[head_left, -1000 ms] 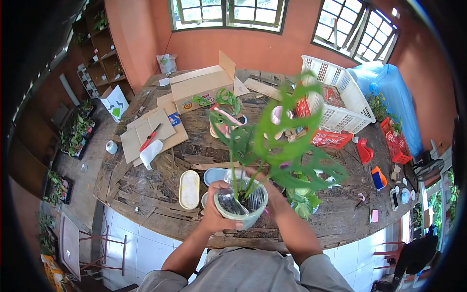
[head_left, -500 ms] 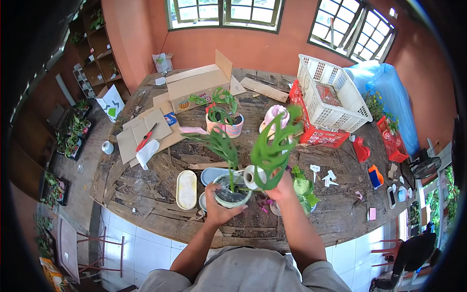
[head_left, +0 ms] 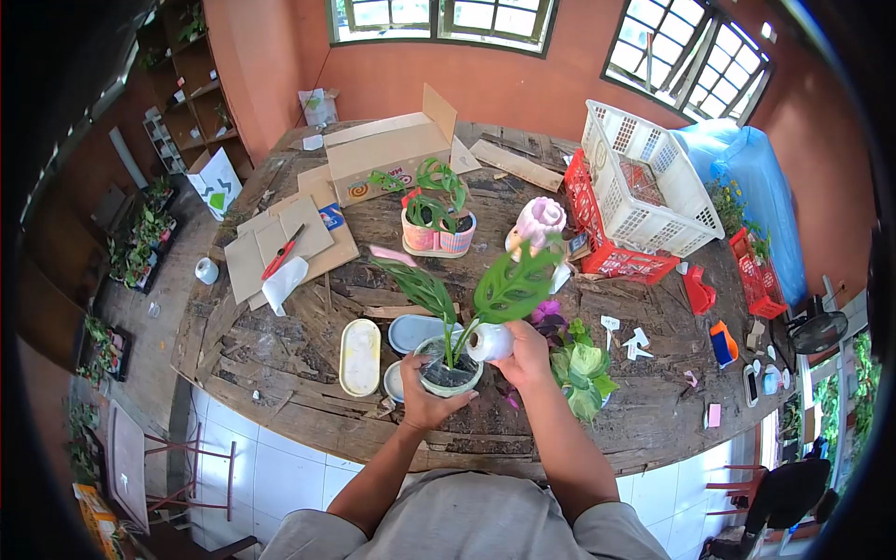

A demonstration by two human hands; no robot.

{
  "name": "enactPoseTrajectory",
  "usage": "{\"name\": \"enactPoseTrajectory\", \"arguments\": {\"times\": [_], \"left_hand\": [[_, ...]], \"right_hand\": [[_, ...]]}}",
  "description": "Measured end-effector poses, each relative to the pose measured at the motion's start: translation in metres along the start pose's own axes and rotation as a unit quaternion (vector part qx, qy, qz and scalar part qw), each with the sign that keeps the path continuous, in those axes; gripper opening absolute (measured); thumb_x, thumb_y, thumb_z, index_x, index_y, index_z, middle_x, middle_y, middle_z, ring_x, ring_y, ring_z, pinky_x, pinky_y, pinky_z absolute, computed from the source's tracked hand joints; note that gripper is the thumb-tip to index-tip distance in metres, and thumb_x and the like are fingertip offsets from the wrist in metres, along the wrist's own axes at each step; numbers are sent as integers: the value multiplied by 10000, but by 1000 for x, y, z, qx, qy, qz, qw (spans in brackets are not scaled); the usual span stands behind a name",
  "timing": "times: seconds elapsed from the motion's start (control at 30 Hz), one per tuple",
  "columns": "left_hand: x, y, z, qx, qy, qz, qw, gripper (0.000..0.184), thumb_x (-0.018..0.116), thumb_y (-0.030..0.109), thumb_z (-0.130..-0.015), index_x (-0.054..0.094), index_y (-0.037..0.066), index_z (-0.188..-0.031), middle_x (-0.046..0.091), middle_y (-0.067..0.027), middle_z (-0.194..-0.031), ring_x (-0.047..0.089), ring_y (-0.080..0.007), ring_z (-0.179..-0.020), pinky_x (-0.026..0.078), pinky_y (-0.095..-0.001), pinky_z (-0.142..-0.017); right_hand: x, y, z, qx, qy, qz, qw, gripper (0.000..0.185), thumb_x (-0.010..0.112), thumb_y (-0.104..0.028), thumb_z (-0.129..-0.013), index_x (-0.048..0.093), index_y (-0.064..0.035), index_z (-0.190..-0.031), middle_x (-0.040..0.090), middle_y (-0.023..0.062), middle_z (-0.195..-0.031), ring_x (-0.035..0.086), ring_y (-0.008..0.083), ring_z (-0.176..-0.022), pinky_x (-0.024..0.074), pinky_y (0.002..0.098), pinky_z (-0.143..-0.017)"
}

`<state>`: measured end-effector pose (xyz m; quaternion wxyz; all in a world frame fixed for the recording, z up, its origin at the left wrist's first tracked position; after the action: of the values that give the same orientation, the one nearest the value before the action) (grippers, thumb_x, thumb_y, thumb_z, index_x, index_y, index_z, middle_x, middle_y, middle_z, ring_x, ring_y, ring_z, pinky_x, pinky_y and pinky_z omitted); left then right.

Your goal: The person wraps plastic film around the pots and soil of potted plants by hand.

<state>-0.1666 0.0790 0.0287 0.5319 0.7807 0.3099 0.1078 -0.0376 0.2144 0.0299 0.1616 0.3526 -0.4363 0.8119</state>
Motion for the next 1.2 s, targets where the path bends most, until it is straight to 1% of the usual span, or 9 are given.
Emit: {"name": "enactPoseTrajectory", "arguments": {"times": [0.13,0.27,0.4,0.57,0.77,0.83,0.93,1.07,1.2], "left_hand": [[-1,0,4,24,21,-86,996,871,880,303,-451,357,32,-1093,397,-157,-1104,421,-304,-1042,356,-407,-897],[-2,-23,6,-35,60,-94,993,849,867,251,-463,356,32,-1104,397,-181,-1124,414,-350,-1053,345,-434,-911],[2,-3,9,27,41,-150,987,817,862,227,-477,356,34,-1089,393,-209,-1141,406,-365,-1073,344,-439,-920],[2,-18,11,-46,71,-148,985,841,871,223,-482,350,19,-1110,382,-232,-1168,393,-378,-1103,327,-446,-949],[4,7,-4,10,-36,-182,983,843,846,226,-532,304,9,-1139,301,-300,-1291,341,-451,-1193,311,-470,-996],[-4,-4,-6,17,-77,-191,978,859,832,218,-550,275,7,-1168,264,-306,-1319,353,-436,-1196,318,-455,-998],[-9,-35,-11,-81,-219,-69,970,876,852,245,-521,321,11,-1177,468,-220,-1171,481,-317,-1109,364,-380,-967],[-6,-38,-20,-52,-209,88,973,983,900,283,-423,348,8,-1188,518,-156,-1127,513,-215,-1054,398,-345,-929],[1,-53,-10,-97,-171,150,969,960,900,260,-423,349,19,-1170,484,-163,-1141,490,-231,-1075,377,-359,-943]], "right_hand": [[-10,10,-6,-24,-24,66,997,199,519,-164,-869,549,-30,-1014,611,79,-954,615,219,-823,506,402,-708],[-28,22,19,6,87,144,986,148,642,-99,-792,579,-11,-893,612,68,-798,603,158,-620,490,308,-485],[-32,11,40,-22,97,179,979,181,662,-95,-781,589,-5,-921,617,70,-813,599,140,-640,493,288,-517],[-59,24,48,2,71,240,968,198,660,-91,-783,613,15,-943,622,60,-828,580,108,-658,470,246,-586],[-61,48,42,95,49,282,953,380,575,-67,-836,505,60,-1187,619,95,-951,607,146,-774,501,289,-658],[-51,59,35,123,-35,272,954,434,548,-48,-842,452,63,-1250,602,107,-1034,597,149,-841,491,289,-729],[-53,56,25,115,-33,303,945,434,555,-32,-823,467,72,-1235,603,104,-1050,594,140,-834,484,280,-731],[-48,59,26,141,-37,280,949,452,568,-30,-807,470,77,-1234,593,97,-1111,582,129,-869,468,266,-766],[-45,54,26,142,-43,260,954,440,566,-23,-805,484,66,-1228,588,89,-1137,576,125,-903,462,271,-796]]}}
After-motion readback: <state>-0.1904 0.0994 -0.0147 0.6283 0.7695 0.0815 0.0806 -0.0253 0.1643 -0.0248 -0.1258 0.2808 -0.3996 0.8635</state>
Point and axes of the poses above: each hand's wrist, its own z-axis away from the middle knuckle, its own x-axis out of the palm, y = z × x, the point moved 9 cm from there along -z, towards the middle knuckle
